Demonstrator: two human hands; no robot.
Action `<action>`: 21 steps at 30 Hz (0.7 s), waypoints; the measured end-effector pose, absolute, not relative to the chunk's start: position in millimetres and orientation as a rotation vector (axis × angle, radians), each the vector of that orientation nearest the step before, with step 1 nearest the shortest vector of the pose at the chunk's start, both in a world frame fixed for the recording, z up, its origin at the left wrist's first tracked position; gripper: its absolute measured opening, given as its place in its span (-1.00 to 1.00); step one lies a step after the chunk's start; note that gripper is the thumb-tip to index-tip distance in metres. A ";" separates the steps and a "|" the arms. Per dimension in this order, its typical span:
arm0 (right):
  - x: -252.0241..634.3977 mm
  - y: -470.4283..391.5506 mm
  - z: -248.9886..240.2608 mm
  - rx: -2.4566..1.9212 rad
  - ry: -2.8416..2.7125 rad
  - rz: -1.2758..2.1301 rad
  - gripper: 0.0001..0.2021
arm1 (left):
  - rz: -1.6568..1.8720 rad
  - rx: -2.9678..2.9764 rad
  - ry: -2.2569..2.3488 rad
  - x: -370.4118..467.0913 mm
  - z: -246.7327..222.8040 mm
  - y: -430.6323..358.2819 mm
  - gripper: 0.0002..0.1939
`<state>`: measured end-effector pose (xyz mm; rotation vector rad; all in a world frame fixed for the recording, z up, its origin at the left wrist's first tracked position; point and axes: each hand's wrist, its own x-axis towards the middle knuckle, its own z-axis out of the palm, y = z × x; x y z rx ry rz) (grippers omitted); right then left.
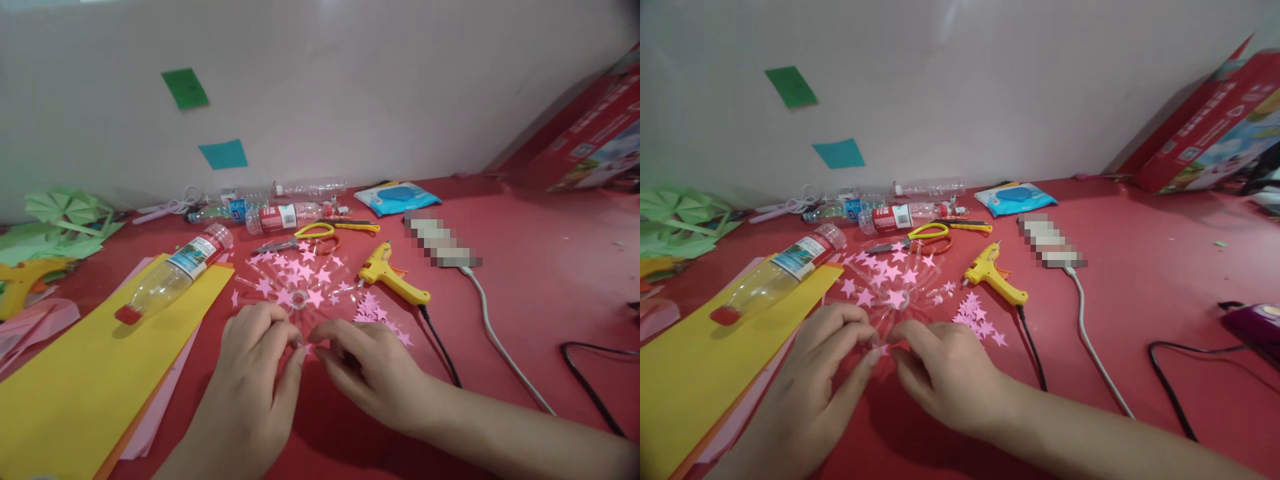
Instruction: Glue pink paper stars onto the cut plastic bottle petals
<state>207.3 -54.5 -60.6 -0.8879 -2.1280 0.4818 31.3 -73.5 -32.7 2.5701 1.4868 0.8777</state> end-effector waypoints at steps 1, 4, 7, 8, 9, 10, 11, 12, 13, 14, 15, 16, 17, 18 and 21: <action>207.5 -54.6 -60.4 -0.885 -2.130 0.485 -0.87 | 0.880 2.564 1.487 31.0 -32.7 -73.7 -0.92; 208.3 -54.8 -60.3 -0.883 -2.142 0.478 -0.86 | 0.899 2.567 1.516 31.0 -32.9 -73.3 -0.92; 208.8 -54.5 -60.8 -0.900 -2.153 0.468 -0.84 | 0.925 2.585 1.543 31.9 -33.7 -71.9 -0.90; 208.8 -54.3 -61.1 -0.905 -2.154 0.466 -0.84 | 0.934 2.593 1.546 32.3 -34.2 -71.3 -0.89; 208.7 -54.1 -61.5 -0.907 -2.155 0.466 -0.83 | 0.940 2.601 1.546 32.6 -35.0 -70.7 -0.89; 208.6 -53.9 -61.8 -0.908 -2.155 0.465 -0.83 | 0.942 2.608 1.549 32.9 -35.9 -70.1 -0.89; 208.4 -53.8 -62.2 -0.909 -2.154 0.459 -0.82 | 0.943 2.612 1.553 33.2 -36.9 -69.6 -0.89; 208.3 -53.7 -62.5 -0.911 -2.154 0.453 -0.82 | 0.942 2.615 1.559 33.3 -38.0 -69.1 -0.89; 208.2 -53.7 -62.9 -0.914 -2.155 0.448 -0.82 | 0.943 2.618 1.564 33.4 -38.9 -68.7 -0.89; 208.1 -53.8 -63.1 -0.918 -2.157 0.443 -0.81 | 0.944 2.620 1.570 33.5 -39.7 -68.5 -0.89; 208.1 -53.9 -63.4 -0.921 -2.159 0.438 -0.81 | 0.946 2.623 1.573 33.4 -40.3 -68.3 -0.89; 208.2 -54.0 -63.6 -0.920 -2.161 0.434 -0.81 | 0.949 2.627 1.575 33.2 -40.7 -68.4 -0.89; 208.3 -54.1 -63.8 -0.919 -2.163 0.431 -0.80 | 0.951 2.629 1.575 32.9 -40.9 -68.5 -0.90; 208.4 -54.2 -63.9 -0.919 -2.164 0.431 -0.80 | 0.952 2.631 1.577 32.6 -41.0 -68.7 -0.90; 208.9 -53.8 -64.5 -0.922 -2.166 0.438 -0.79 | 0.951 2.640 1.585 31.0 -40.1 -69.2 -0.90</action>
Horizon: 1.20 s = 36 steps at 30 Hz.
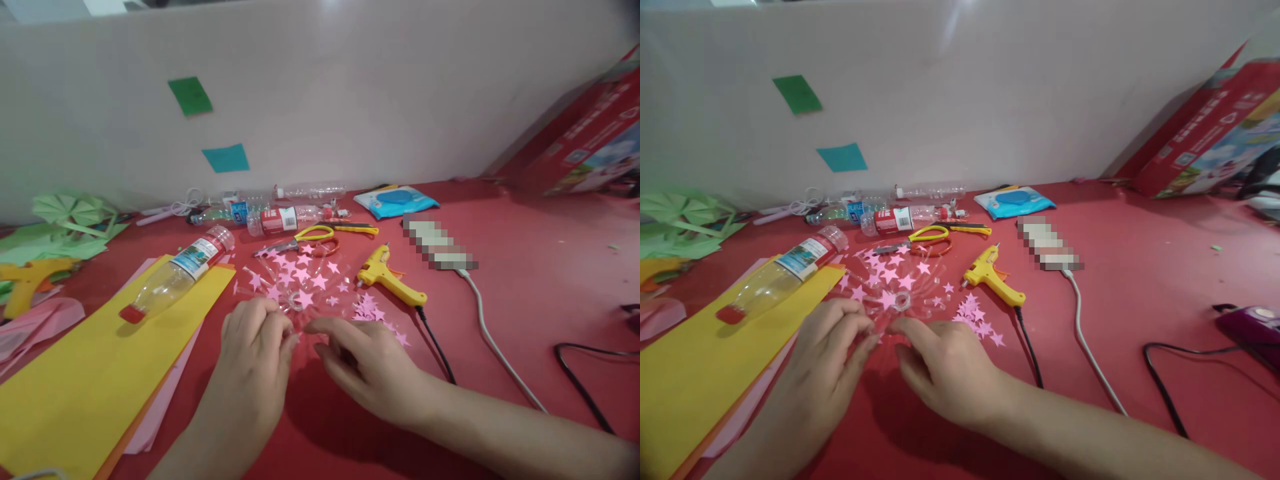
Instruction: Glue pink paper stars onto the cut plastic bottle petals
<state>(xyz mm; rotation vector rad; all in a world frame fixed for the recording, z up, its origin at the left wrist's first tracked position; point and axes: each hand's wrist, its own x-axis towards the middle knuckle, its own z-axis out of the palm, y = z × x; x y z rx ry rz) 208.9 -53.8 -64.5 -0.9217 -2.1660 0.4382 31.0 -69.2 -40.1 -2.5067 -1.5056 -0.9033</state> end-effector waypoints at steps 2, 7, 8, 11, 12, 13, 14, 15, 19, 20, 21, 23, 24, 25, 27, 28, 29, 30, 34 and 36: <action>209.1 -52.9 -64.8 -0.925 -2.166 0.435 -0.79 | -0.892 -2.519 -1.494 29.5 -38.6 -68.9 -0.91; 209.5 -49.2 -65.6 -0.932 -2.160 0.408 -0.76 | -0.905 -2.575 -1.473 23.4 -32.2 -64.7 -0.94; 209.5 -48.5 -65.9 -0.939 -2.159 0.395 -0.76 | -0.918 -2.560 -1.461 21.9 -31.2 -63.3 -0.95; 209.9 -47.5 -66.8 -0.943 -2.153 0.359 -0.76 | -0.965 -2.505 -1.398 17.7 -30.0 -59.4 -0.92; 210.1 -47.5 -67.0 -0.936 -2.153 0.349 -0.76 | -0.984 -2.491 -1.386 16.4 -30.0 -58.6 -0.91; 210.3 -47.5 -67.1 -0.925 -2.157 0.341 -0.76 | -1.002 -2.483 -1.380 15.3 -30.1 -58.0 -0.91; 210.6 -47.7 -67.1 -0.914 -2.163 0.332 -0.76 | -1.018 -2.478 -1.381 14.4 -30.1 -57.6 -0.90; 211.0 -47.8 -67.0 -0.903 -2.171 0.321 -0.76 | -1.035 -2.475 -1.383 13.5 -29.9 -57.5 -0.90; 212.1 -48.1 -66.2 -0.878 -2.192 0.263 -0.73 | -1.115 -2.461 -1.382 10.8 -28.5 -56.5 -0.90; 212.3 -48.1 -66.1 -0.875 -2.200 0.253 -0.72 | -1.134 -2.453 -1.379 10.2 -28.3 -55.8 -0.90; 212.4 -48.1 -66.0 -0.872 -2.211 0.245 -0.70 | -1.153 -2.442 -1.379 9.6 -28.3 -54.9 -0.90; 212.4 -48.2 -66.0 -0.867 -2.234 0.231 -0.67 | -1.195 -2.426 -1.388 8.3 -28.9 -52.7 -0.90; 212.3 -48.2 -66.0 -0.863 -2.241 0.223 -0.66 | -1.221 -2.419 -1.401 7.5 -29.4 -51.6 -0.91; 212.2 -48.3 -65.8 -0.858 -2.245 0.219 -0.66 | -1.252 -2.410 -1.420 6.6 -30.0 -50.6 -0.91; 212.4 -48.7 -64.9 -0.840 -2.231 0.222 -0.66 | -1.315 -2.391 -1.459 4.6 -30.9 -48.8 -0.92; 212.7 -49.0 -64.1 -0.822 -2.216 0.226 -0.67 | -1.342 -2.381 -1.479 3.5 -31.1 -48.0 -0.92; 213.4 -49.3 -63.1 -0.798 -2.200 0.228 -0.67 | -1.365 -2.368 -1.499 2.3 -31.1 -47.2 -0.92; 214.5 -49.6 -61.8 -0.769 -2.184 0.229 -0.68 | -1.385 -2.354 -1.515 1.2 -31.0 -46.6 -0.92; 222.3 -48.9 -53.4 -0.679 -2.130 0.204 -0.69 | -1.476 -2.285 -1.576 -0.9 -29.5 -45.4 -0.90; 228.2 -46.3 -46.1 -0.721 -2.080 0.165 -0.71 | -1.586 -2.211 -1.602 0.2 -28.6 -46.9 -0.92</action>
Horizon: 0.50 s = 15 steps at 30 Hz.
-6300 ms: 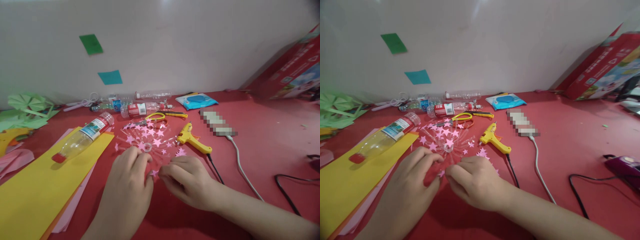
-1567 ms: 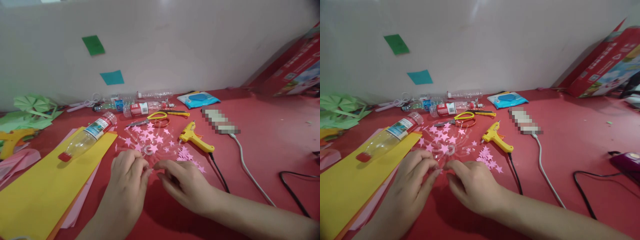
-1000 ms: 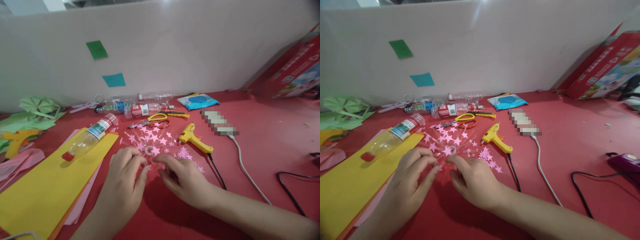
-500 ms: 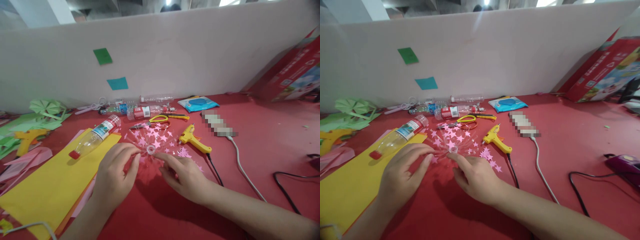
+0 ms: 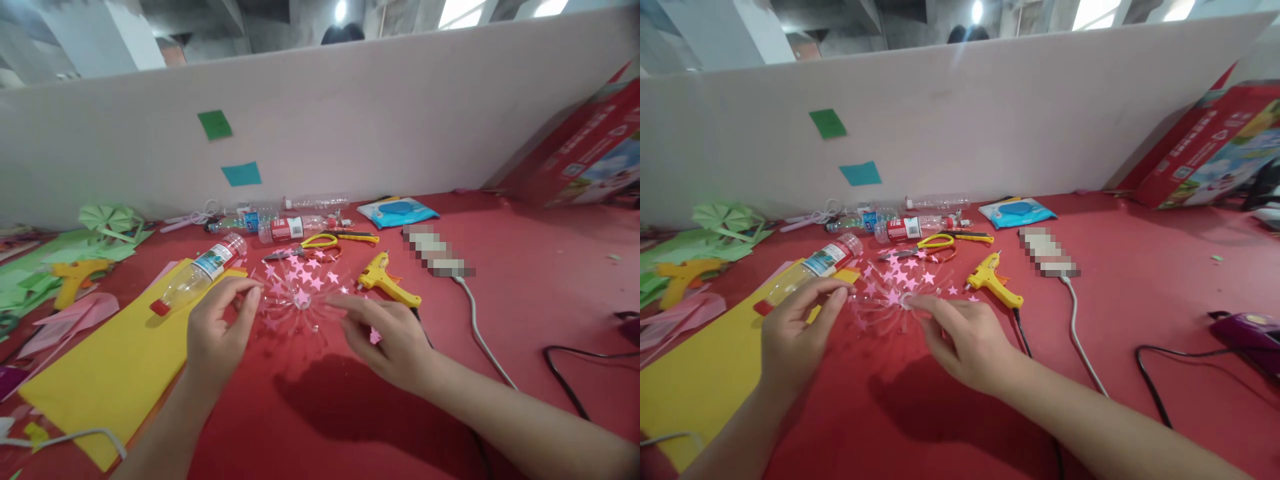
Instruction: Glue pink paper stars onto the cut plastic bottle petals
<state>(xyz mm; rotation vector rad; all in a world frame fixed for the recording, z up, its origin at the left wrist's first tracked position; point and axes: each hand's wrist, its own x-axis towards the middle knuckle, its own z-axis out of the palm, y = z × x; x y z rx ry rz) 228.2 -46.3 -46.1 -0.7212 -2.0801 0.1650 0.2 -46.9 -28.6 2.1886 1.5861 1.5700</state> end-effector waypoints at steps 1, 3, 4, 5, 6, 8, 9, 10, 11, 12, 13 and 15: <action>231.7 -44.2 -41.6 -0.778 -2.045 0.146 -0.74 | 1.632 2.140 1.593 1.4 -28.1 -48.5 -0.94; 239.8 -38.4 -31.3 -0.936 -1.986 0.147 -0.79 | 1.746 2.078 1.603 4.8 -27.0 -53.4 -0.96; 244.4 -34.8 -26.3 -1.020 -1.976 0.176 -0.81 | 1.774 2.088 1.603 6.9 -26.6 -56.4 -0.97; 249.3 -30.9 -21.8 -1.098 -1.986 0.218 -0.82 | 1.767 2.143 1.584 9.2 -26.5 -59.6 -0.96; 254.2 -27.0 -18.4 -1.168 -2.017 0.265 -0.84 | 1.727 2.237 1.541 11.7 -26.7 -62.9 -0.95; 263.4 -19.7 -16.3 -1.294 -2.133 0.329 -0.87 | 1.543 2.483 1.397 17.5 -28.7 -68.7 -0.92; 267.0 -16.7 -17.9 -1.346 -2.201 0.338 -0.89 | 1.426 2.603 1.305 20.8 -30.6 -71.2 -0.91; 269.5 -14.5 -21.1 -1.377 -2.270 0.334 -0.90 | 1.314 2.703 1.218 24.2 -32.9 -73.3 -0.91; 270.7 -13.2 -25.6 -1.389 -2.321 0.328 -0.90 | 1.234 2.778 1.142 27.7 -35.3 -75.2 -0.90; 270.5 -12.7 -30.9 -1.374 -2.338 0.333 -0.91 | 1.190 2.832 1.084 30.9 -37.6 -76.8 -0.89; 268.9 -12.9 -36.6 -1.348 -2.315 0.361 -0.92 | 1.183 2.873 1.038 33.4 -39.3 -78.2 -0.88; 262.8 -14.6 -46.9 -1.342 -2.160 0.487 -0.84 | 1.238 2.912 1.009 35.5 -40.2 -79.8 -0.87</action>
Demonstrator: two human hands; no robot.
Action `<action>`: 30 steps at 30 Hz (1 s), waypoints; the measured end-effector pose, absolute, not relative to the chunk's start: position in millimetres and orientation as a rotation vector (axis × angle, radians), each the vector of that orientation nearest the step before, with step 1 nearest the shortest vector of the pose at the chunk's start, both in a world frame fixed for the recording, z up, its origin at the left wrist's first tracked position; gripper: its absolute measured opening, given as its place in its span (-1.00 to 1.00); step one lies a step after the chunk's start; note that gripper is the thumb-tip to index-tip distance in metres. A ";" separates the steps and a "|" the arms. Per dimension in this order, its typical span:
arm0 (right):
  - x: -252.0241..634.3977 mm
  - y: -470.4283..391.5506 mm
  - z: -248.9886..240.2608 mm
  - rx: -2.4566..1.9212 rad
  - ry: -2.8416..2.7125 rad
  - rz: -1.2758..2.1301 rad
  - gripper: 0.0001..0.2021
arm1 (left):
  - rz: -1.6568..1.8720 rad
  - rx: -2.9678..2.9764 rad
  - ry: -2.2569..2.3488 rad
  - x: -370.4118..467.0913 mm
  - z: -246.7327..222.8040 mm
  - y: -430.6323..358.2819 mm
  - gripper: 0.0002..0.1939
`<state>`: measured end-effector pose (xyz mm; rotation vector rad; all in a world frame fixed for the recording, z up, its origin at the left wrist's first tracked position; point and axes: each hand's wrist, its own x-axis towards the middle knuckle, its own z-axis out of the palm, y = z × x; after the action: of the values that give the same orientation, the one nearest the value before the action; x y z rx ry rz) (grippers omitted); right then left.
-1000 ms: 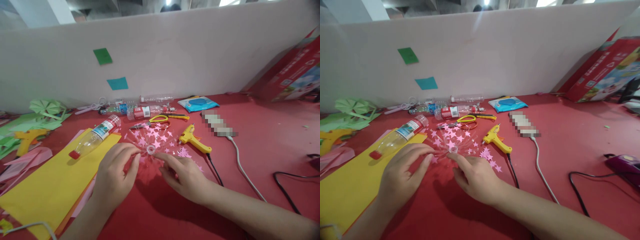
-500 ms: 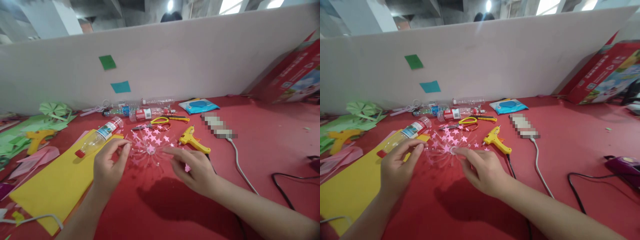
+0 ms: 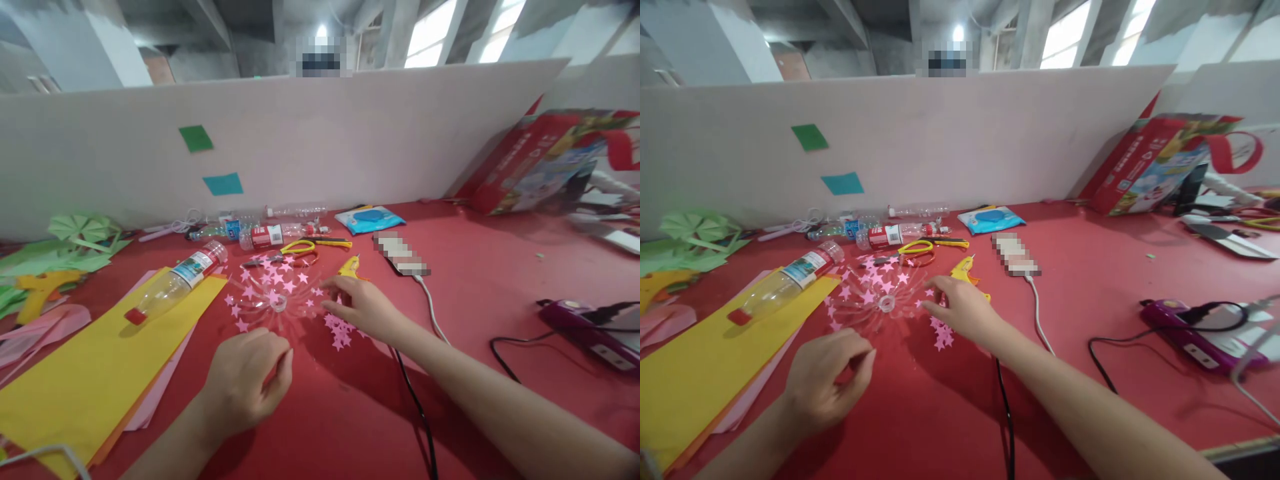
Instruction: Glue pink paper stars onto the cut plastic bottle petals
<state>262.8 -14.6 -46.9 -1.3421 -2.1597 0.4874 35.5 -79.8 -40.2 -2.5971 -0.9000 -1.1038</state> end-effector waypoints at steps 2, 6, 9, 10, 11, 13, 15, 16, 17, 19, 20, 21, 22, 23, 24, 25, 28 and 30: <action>255.5 -15.9 -53.3 -1.350 -1.994 0.602 -0.74 | -1.193 -2.482 -0.979 32.7 -37.2 -79.2 -0.87; 245.7 -9.6 -52.6 -1.312 -1.714 0.975 -0.65 | -1.554 -2.027 -1.454 17.5 -24.9 -67.9 -0.90; 239.8 2.5 -44.6 -1.258 -1.507 1.318 -0.58 | -1.694 -2.019 -1.704 7.8 -19.4 -53.2 -0.76; 237.0 6.7 -41.7 -1.251 -1.461 1.384 -0.57 | -1.721 -2.036 -1.746 6.1 -19.2 -48.4 -0.72; 233.7 10.6 -38.9 -1.250 -1.428 1.430 -0.57 | -1.746 -2.043 -1.786 5.0 -20.0 -43.9 -0.71; 226.3 17.0 -34.7 -1.244 -1.391 1.497 -0.62 | -1.798 -2.073 -1.846 3.8 -23.7 -36.1 -0.72; 219.1 21.7 -32.9 -1.230 -1.359 1.542 -0.69 | -1.891 -2.094 -1.884 2.6 -29.2 -29.7 -0.80; 216.1 23.8 -32.8 -1.222 -1.337 1.552 -0.73 | -1.937 -2.101 -1.899 1.9 -32.2 -26.8 -0.83; 213.6 25.8 -33.3 -1.215 -1.311 1.549 -0.76 | -1.960 -2.107 -1.904 1.1 -35.0 -24.3 -0.86; 210.8 30.2 -35.2 -1.202 -1.257 1.513 -0.77 | -1.964 -2.117 -1.903 0.1 -40.3 -20.0 -0.86; 210.5 32.7 -36.4 -1.196 -1.233 1.488 -0.76 | -1.947 -2.131 -1.904 0.3 -42.6 -18.4 -0.83; 210.7 35.3 -37.8 -1.191 -1.213 1.461 -0.76 | -1.928 -2.151 -1.909 1.1 -44.7 -17.2 -0.80; 211.6 38.0 -39.3 -1.188 -1.197 1.433 -0.76 | -1.906 -2.179 -1.916 2.5 -46.6 -16.2 -0.76; 213.0 40.6 -40.8 -1.187 -1.185 1.406 -0.75 | -1.884 -2.213 -1.923 4.6 -48.2 -15.6 -0.74; 214.9 42.8 -42.3 -1.187 -1.177 1.378 -0.75 | -1.867 -2.247 -1.925 7.3 -49.6 -15.1 -0.72; 217.2 44.4 -44.0 -1.190 -1.175 1.353 -0.75 | -1.851 -2.281 -1.924 10.3 -50.6 -14.8 -0.71; 225.7 44.4 -49.3 -1.210 -1.204 1.302 -0.77 | -1.806 -2.390 -1.874 20.1 -51.0 -15.3 -0.69; 231.7 40.6 -53.5 -1.219 -1.253 1.283 -0.77 | -1.775 -2.436 -1.817 25.6 -49.2 -17.5 -0.71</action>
<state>231.7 40.6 -53.5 -1.2195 -1.2527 1.2831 25.6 -17.5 -49.2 -2.4360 -1.8170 -1.7752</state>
